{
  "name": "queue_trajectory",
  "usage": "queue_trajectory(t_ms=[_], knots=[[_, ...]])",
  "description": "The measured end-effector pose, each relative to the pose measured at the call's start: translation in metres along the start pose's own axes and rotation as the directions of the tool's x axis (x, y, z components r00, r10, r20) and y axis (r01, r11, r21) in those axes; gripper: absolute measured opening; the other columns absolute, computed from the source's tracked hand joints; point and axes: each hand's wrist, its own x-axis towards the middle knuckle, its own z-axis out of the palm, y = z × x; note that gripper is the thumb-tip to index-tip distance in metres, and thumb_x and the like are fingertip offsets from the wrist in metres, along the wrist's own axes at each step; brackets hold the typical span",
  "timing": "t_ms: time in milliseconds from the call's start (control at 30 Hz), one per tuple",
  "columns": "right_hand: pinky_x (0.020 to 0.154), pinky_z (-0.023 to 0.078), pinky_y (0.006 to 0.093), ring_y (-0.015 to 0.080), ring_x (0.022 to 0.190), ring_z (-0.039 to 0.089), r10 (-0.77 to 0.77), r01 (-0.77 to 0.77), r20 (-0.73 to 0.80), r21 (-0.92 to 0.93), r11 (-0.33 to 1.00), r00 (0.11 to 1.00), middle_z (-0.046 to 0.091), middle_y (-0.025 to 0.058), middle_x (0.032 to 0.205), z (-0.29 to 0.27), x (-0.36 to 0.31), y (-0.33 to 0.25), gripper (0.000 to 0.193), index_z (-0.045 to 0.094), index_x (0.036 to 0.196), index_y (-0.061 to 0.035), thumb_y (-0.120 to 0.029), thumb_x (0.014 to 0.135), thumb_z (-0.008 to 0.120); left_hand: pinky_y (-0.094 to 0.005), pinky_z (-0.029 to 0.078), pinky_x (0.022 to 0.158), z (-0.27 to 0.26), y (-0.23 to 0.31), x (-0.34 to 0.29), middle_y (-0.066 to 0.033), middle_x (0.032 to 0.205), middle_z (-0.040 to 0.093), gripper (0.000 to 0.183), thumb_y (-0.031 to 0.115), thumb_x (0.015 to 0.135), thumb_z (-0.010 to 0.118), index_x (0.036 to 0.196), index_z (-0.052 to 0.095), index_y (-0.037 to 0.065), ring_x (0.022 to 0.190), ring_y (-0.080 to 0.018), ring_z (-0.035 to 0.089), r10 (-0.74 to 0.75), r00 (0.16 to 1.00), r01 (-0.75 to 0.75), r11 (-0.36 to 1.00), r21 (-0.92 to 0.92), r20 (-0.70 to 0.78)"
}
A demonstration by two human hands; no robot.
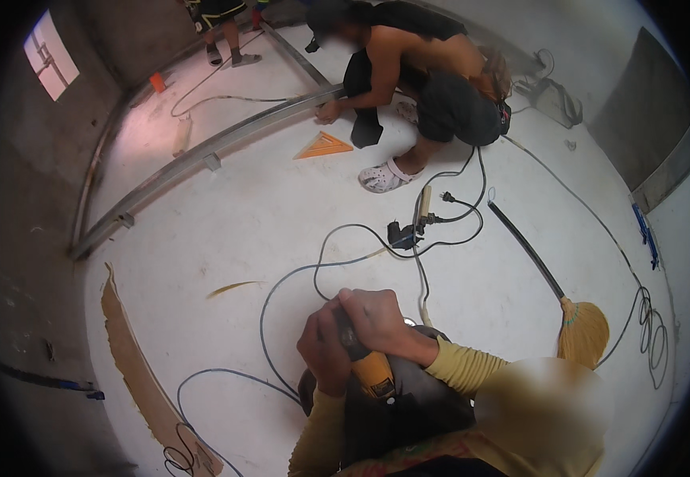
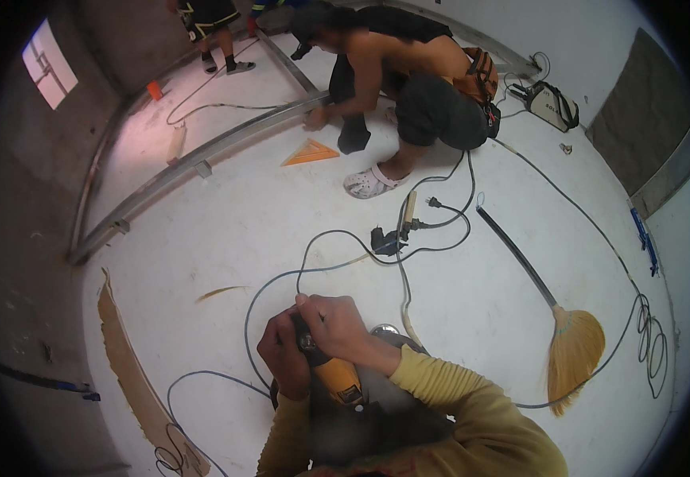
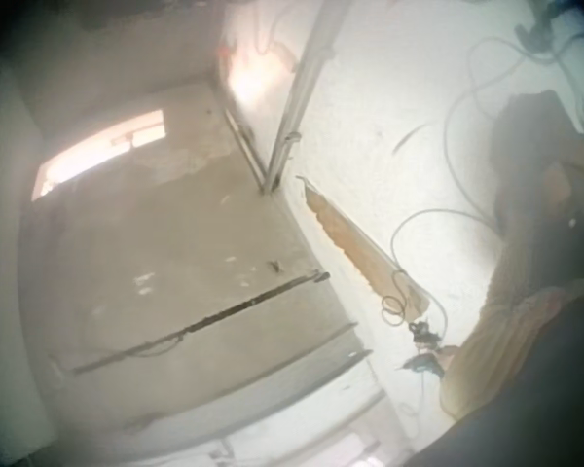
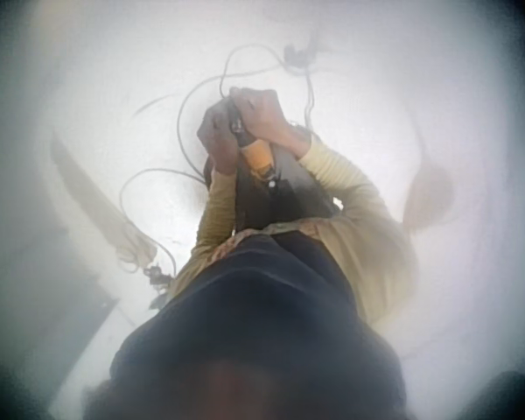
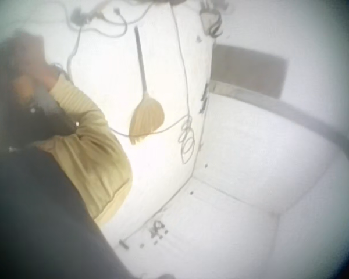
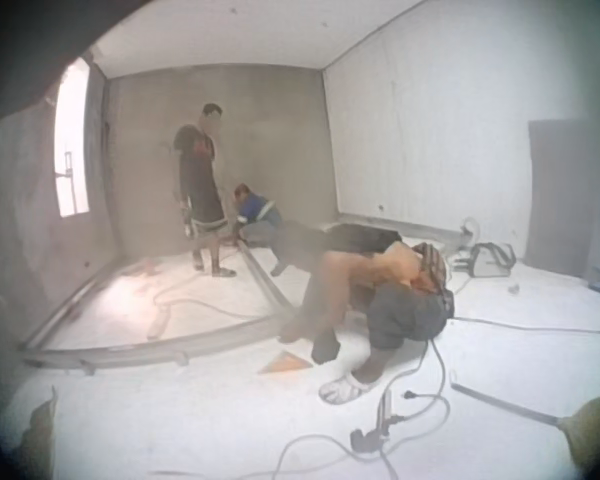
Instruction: The person walks through a construction site, then sits on the floor to hammer a plastic cup and scrape debris. They later stand and use a power sander on the floor while another worker welds nearby.
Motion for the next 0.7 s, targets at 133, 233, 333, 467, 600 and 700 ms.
queue_trajectory(t_ms=[133, 233, 333, 467, 600, 700], knots=[[0.059, 0.047, 0.0371, 0.0313, 0.064, 0.063, 0.195, -0.169, -0.145, 0.171, 0.971, 0.970, 0.064, 0.0213, 0.077, 0.005, -0.024, -0.001, 0.037, 0.067, 0.092, 0.0010, -0.028, 0.108, 0.049, -0.0335, 0.055, 0.087, 0.004, -0.006, 0.002, -0.0147, 0.110, 0.076, 0.033, 0.020, 0.107, 0.049, 0.112, 0.072, -0.003, 0.098, -0.0214, 0.070, -0.024, 1.000, 0.024, 0.999, -0.043, -0.014], [0.062, 0.047, 0.0378, 0.0284, 0.066, 0.061, 0.388, -0.346, -0.259, 0.193, 0.918, 0.885, 0.063, 0.0232, 0.080, 0.013, -0.041, -0.006, 0.038, 0.063, 0.091, 0.0026, -0.029, 0.107, 0.050, -0.0333, 0.055, 0.086, 0.007, -0.007, 0.001, -0.0152, 0.110, 0.076, 0.033, 0.020, 0.107, 0.049, 0.112, 0.072, -0.003, 0.097, -0.0215, 0.070, -0.012, 1.000, 0.012, 1.000, -0.003, -0.020], [0.062, 0.042, 0.0273, 0.0054, 0.071, 0.046, 0.370, -0.312, -0.292, 0.227, 0.923, 0.882, 0.054, 0.0021, 0.070, 0.023, -0.045, -0.006, 0.035, 0.062, 0.085, 0.0007, -0.024, 0.108, 0.051, -0.0333, 0.055, 0.086, 0.003, -0.003, 0.001, -0.0154, 0.108, 0.076, 0.033, 0.020, 0.106, 0.050, 0.112, 0.073, -0.004, 0.096, -0.0215, 0.070, 0.003, 1.000, -0.002, 1.000, -0.022, 0.008], [0.061, 0.041, 0.0272, 0.0045, 0.071, 0.045, 0.256, -0.214, -0.358, 0.152, 0.965, 0.898, 0.054, 0.0011, 0.069, 0.036, -0.037, -0.001, 0.037, 0.060, 0.082, 0.0017, -0.023, 0.108, 0.051, -0.0333, 0.055, 0.085, -0.023, 0.014, 0.023, -0.0156, 0.106, 0.076, 0.031, 0.021, 0.104, 0.055, 0.111, 0.072, -0.004, 0.095, -0.0208, 0.071, 0.013, 0.968, 0.007, 0.997, -0.078, 0.249], [0.058, 0.041, 0.0322, 0.0121, 0.064, 0.049, 0.227, -0.171, -0.384, 0.175, 0.970, 0.895, 0.056, 0.0090, 0.067, 0.041, -0.034, 0.002, 0.039, 0.060, 0.080, 0.0022, -0.025, 0.107, 0.053, -0.0319, 0.054, 0.087, -0.027, 0.025, 0.034, -0.0146, 0.101, 0.076, 0.028, 0.019, 0.101, 0.062, 0.109, 0.072, -0.006, 0.093, -0.0187, 0.070, 0.082, 0.885, -0.092, 0.996, -0.002, 0.458], [0.056, 0.041, 0.0328, 0.0113, 0.062, 0.047, 0.292, -0.211, -0.355, 0.249, 0.945, 0.888, 0.053, 0.0093, 0.064, 0.043, -0.034, 0.002, 0.040, 0.060, 0.080, 0.0016, -0.027, 0.107, 0.054, -0.0314, 0.054, 0.084, -0.022, 0.027, 0.028, -0.0125, 0.096, 0.076, 0.024, 0.018, 0.099, 0.065, 0.106, 0.073, -0.004, 0.089, -0.0168, 0.070, 0.018, 0.931, -0.073, 0.987, 0.140, 0.363]])
